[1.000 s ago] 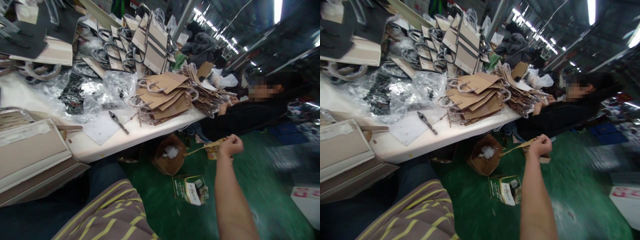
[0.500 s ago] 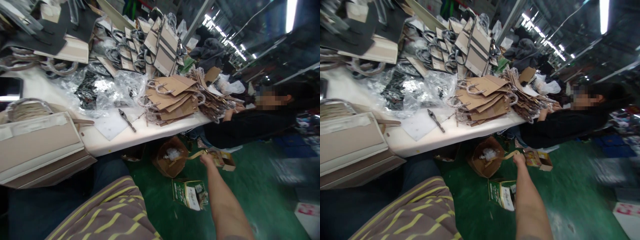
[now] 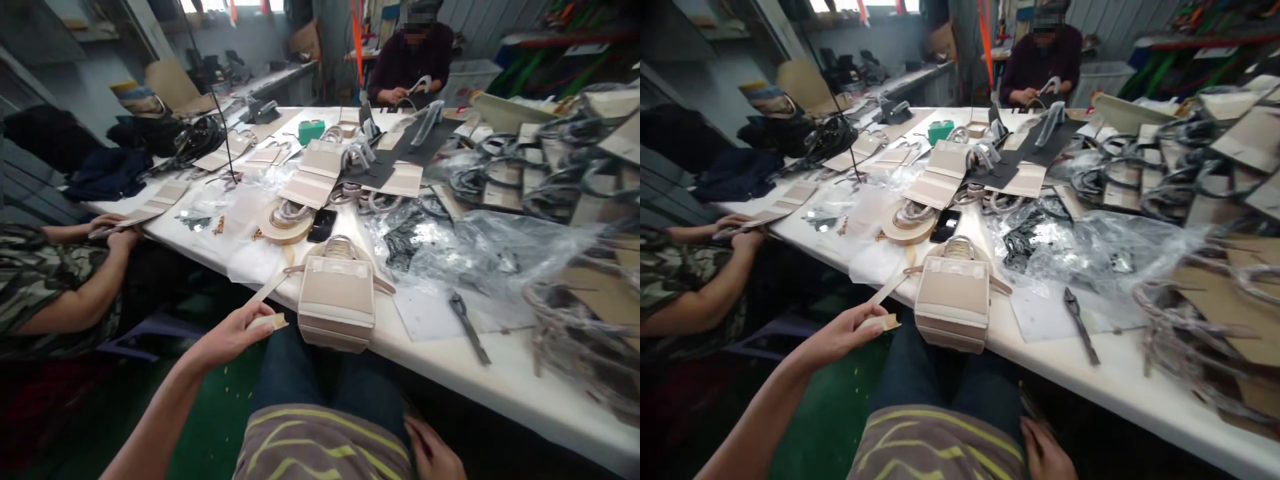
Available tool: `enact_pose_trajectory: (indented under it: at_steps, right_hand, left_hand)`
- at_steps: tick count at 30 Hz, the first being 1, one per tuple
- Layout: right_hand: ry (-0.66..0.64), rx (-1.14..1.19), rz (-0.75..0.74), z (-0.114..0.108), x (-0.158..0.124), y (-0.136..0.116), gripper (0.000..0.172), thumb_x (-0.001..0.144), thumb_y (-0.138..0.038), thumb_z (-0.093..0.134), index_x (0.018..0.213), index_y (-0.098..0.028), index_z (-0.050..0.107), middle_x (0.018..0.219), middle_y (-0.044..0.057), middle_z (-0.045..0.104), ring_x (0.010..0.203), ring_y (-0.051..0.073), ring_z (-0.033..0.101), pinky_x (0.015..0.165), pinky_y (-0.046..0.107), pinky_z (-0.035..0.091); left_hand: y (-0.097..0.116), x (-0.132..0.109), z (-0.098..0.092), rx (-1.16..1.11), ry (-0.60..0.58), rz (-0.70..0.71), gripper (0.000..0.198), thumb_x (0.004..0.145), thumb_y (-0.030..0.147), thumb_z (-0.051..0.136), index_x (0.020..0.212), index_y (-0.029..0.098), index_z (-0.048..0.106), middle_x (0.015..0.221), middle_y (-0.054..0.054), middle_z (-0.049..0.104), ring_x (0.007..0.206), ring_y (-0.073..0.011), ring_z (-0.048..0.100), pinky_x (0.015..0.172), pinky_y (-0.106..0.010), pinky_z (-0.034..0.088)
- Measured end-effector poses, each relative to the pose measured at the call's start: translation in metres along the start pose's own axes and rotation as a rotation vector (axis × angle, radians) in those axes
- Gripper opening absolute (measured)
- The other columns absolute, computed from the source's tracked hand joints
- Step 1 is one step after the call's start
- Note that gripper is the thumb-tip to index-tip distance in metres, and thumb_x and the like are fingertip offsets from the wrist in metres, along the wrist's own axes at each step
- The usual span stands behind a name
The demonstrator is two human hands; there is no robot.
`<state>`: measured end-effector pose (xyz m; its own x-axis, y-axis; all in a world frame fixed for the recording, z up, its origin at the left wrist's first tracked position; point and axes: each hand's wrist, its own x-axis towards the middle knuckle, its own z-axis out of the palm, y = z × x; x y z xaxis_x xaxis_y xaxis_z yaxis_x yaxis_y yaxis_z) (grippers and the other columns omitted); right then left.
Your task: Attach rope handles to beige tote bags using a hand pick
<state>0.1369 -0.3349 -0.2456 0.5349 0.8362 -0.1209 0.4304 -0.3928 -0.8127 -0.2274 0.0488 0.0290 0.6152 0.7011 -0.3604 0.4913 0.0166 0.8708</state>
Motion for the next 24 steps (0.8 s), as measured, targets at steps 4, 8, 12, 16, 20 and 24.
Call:
enact_pose_trajectory:
  at_steps: [4, 8, 12, 16, 20, 24]
  right_hand:
    - [-0.023, 0.205, -0.43, 0.039, 0.048, -0.182, 0.023, 0.109, -0.028, 0.068, 0.124, -0.03, 0.086, 0.112, 0.007, 0.086, 0.1, 0.024, 0.086, 0.094, 0.031, 0.071]
    - [-0.114, 0.375, -0.511, 0.065, 0.081, -0.302, 0.021, 0.112, -0.022, 0.066, 0.126, -0.027, 0.081, 0.114, 0.008, 0.081, 0.095, 0.021, 0.08, 0.087, 0.029, 0.067]
    - [-0.245, 0.423, -0.612, 0.1, 0.097, -0.342, 0.025, 0.111, -0.02, 0.064, 0.13, -0.027, 0.08, 0.131, 0.011, 0.076, 0.105, 0.022, 0.079, 0.092, 0.031, 0.066]
    - [-0.316, 0.405, -0.708, 0.135, 0.097, -0.354, 0.032, 0.11, -0.018, 0.065, 0.139, -0.026, 0.076, 0.138, 0.013, 0.074, 0.105, 0.021, 0.079, 0.089, 0.03, 0.066]
    - [-0.239, 0.449, -0.709, 0.149, 0.094, -0.366, 0.017, 0.112, -0.021, 0.067, 0.118, -0.025, 0.083, 0.112, 0.009, 0.079, 0.096, 0.021, 0.078, 0.084, 0.029, 0.064]
    - [-0.177, 0.477, -0.586, 0.153, 0.094, -0.377, 0.015, 0.111, -0.028, 0.071, 0.106, -0.024, 0.085, 0.102, 0.007, 0.08, 0.088, 0.02, 0.076, 0.079, 0.029, 0.059]
  left_hand:
    - [-0.021, -0.015, 0.008, -0.018, 0.054, -0.021, 0.052, 0.102, 0.071, 0.073, 0.101, 0.019, 0.068, 0.082, 0.001, 0.055, 0.07, -0.0149, 0.045, 0.061, -0.025, 0.035]
    - [-0.042, -0.03, 0.011, -0.103, 0.129, -0.028, 0.056, 0.103, 0.075, 0.068, 0.096, 0.02, 0.061, 0.076, 0.004, 0.047, 0.065, -0.0134, 0.04, 0.059, -0.025, 0.032]
    - [-0.05, -0.044, 0.016, -0.177, 0.184, -0.036, 0.06, 0.099, 0.078, 0.071, 0.094, 0.02, 0.059, 0.076, 0.005, 0.047, 0.066, -0.0133, 0.041, 0.059, -0.025, 0.031]
    - [-0.054, -0.054, 0.019, -0.266, 0.216, -0.009, 0.06, 0.098, 0.078, 0.073, 0.094, 0.02, 0.057, 0.075, 0.005, 0.048, 0.066, -0.013, 0.04, 0.06, -0.025, 0.031]
    - [-0.06, -0.059, 0.017, -0.335, 0.241, 0.022, 0.057, 0.098, 0.075, 0.075, 0.096, 0.02, 0.06, 0.075, 0.005, 0.048, 0.067, -0.0132, 0.038, 0.059, -0.025, 0.028]
    - [-0.073, -0.056, 0.023, -0.556, 0.198, 0.051, 0.052, 0.099, 0.071, 0.075, 0.099, 0.02, 0.062, 0.078, 0.004, 0.045, 0.067, -0.0137, 0.034, 0.058, -0.026, 0.022]
